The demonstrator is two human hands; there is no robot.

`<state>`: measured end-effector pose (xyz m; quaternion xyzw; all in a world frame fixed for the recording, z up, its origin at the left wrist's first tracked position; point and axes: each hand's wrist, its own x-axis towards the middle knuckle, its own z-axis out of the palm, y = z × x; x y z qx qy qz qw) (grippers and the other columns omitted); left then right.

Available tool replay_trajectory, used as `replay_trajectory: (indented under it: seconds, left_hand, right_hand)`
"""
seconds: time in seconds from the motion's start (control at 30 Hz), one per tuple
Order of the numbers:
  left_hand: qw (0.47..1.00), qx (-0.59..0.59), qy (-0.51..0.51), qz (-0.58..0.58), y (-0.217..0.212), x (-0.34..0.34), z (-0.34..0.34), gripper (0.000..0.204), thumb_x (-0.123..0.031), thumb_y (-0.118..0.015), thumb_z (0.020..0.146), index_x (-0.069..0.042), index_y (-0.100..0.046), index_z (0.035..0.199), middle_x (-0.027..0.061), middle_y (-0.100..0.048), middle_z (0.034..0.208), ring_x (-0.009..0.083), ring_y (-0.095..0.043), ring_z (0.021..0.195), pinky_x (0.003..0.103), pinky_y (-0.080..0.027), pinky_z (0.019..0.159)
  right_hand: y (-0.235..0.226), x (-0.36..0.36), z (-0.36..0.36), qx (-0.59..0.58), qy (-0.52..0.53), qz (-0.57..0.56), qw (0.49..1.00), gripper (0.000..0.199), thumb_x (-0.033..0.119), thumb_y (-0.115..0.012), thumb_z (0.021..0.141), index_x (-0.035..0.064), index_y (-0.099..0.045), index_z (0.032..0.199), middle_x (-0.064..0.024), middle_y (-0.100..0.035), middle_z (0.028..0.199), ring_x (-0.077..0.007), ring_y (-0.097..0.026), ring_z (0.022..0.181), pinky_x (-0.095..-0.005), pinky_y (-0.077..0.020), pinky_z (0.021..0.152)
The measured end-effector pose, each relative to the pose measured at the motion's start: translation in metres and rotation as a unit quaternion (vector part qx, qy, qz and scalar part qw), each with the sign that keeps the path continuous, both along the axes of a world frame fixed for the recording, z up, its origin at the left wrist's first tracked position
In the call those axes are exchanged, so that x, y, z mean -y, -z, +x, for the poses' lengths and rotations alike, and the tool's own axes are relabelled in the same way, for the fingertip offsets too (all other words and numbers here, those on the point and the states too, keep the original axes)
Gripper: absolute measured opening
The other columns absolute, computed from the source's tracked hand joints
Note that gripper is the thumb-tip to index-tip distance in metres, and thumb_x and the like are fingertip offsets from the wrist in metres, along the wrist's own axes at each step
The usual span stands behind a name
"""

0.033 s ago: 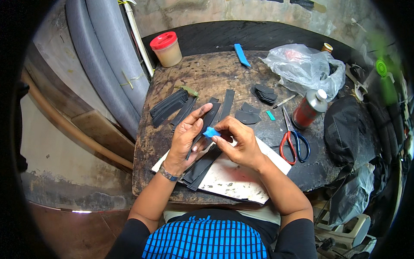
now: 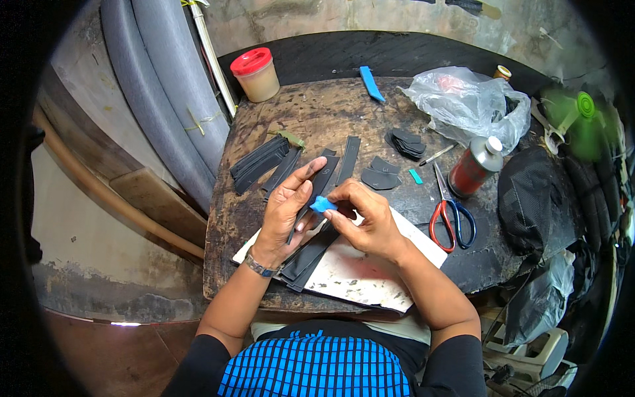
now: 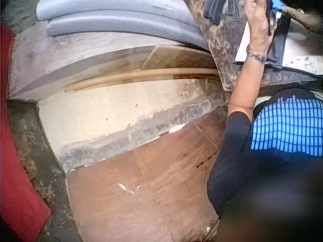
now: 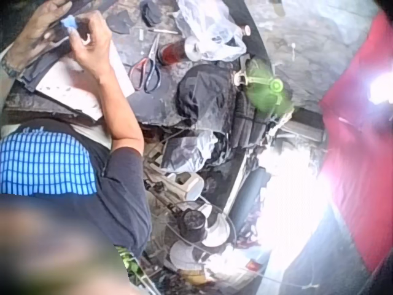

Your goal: The person applies glue from a small blue bottle to the edges of small black rubber pieces and then to longer black rubber strips. They handle the pieces one at a time, dip the bottle into a small container, and place the treated items on the table.

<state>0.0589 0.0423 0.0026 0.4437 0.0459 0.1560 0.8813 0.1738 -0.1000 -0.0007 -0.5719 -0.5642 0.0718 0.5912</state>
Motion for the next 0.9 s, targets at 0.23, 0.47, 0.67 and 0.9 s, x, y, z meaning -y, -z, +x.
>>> replay_trajectory:
  seconds: [0.23, 0.47, 0.67, 0.9]
  left_hand:
    - [0.996, -0.013, -0.077, 0.044, 0.0, 0.005, 0.011, 0.042, -0.016, -0.053, 0.1, -0.002, -0.047, 0.139, 0.0022, -0.064, 0.115, 0.0019, -0.059, 0.085, 0.016, -0.049, 0.073]
    - [0.995, -0.012, -0.055, 0.084, 0.003, -0.004, 0.007, 0.041, -0.016, -0.053, 0.1, 0.0, -0.048, 0.138, 0.0073, -0.059, 0.129, 0.0083, -0.058, 0.108, 0.023, -0.047, 0.094]
    - [0.992, -0.021, -0.084, 0.089, 0.002, -0.001, 0.012, 0.042, -0.017, -0.055, 0.099, -0.002, -0.048, 0.138, -0.0016, -0.06, 0.093, 0.0012, -0.044, 0.067, 0.018, -0.036, 0.059]
    - [0.995, -0.046, -0.062, 0.058, 0.001, -0.002, 0.009, 0.042, -0.019, -0.055, 0.099, -0.004, -0.048, 0.138, -0.0053, -0.059, 0.075, -0.0016, -0.039, 0.046, 0.015, -0.031, 0.042]
  right_hand:
    - [-0.009, 0.002, -0.012, 0.028, -0.071, -0.036, 0.996, 0.017, 0.001, -0.068, 0.082, -0.0022, -0.06, 0.097, -0.0126, -0.061, 0.087, -0.0233, -0.063, 0.077, -0.0307, -0.0504, 0.065]
    - [-0.012, 0.003, -0.013, 0.041, -0.113, -0.044, 0.992, 0.02, 0.0, -0.068, 0.081, -0.0028, -0.061, 0.099, -0.0127, -0.06, 0.088, -0.0251, -0.062, 0.08, -0.0302, -0.0507, 0.068]
    - [-0.009, 0.002, -0.014, 0.029, -0.085, -0.059, 0.994, 0.021, 0.0, -0.067, 0.082, -0.0018, -0.06, 0.102, -0.0124, -0.059, 0.088, -0.0257, -0.062, 0.081, -0.0312, -0.0507, 0.071]
    - [-0.007, 0.003, -0.013, 0.033, -0.142, -0.044, 0.988, 0.021, 0.001, -0.067, 0.082, -0.001, -0.06, 0.102, -0.0145, -0.059, 0.093, -0.0286, -0.062, 0.084, -0.0343, -0.0512, 0.07]
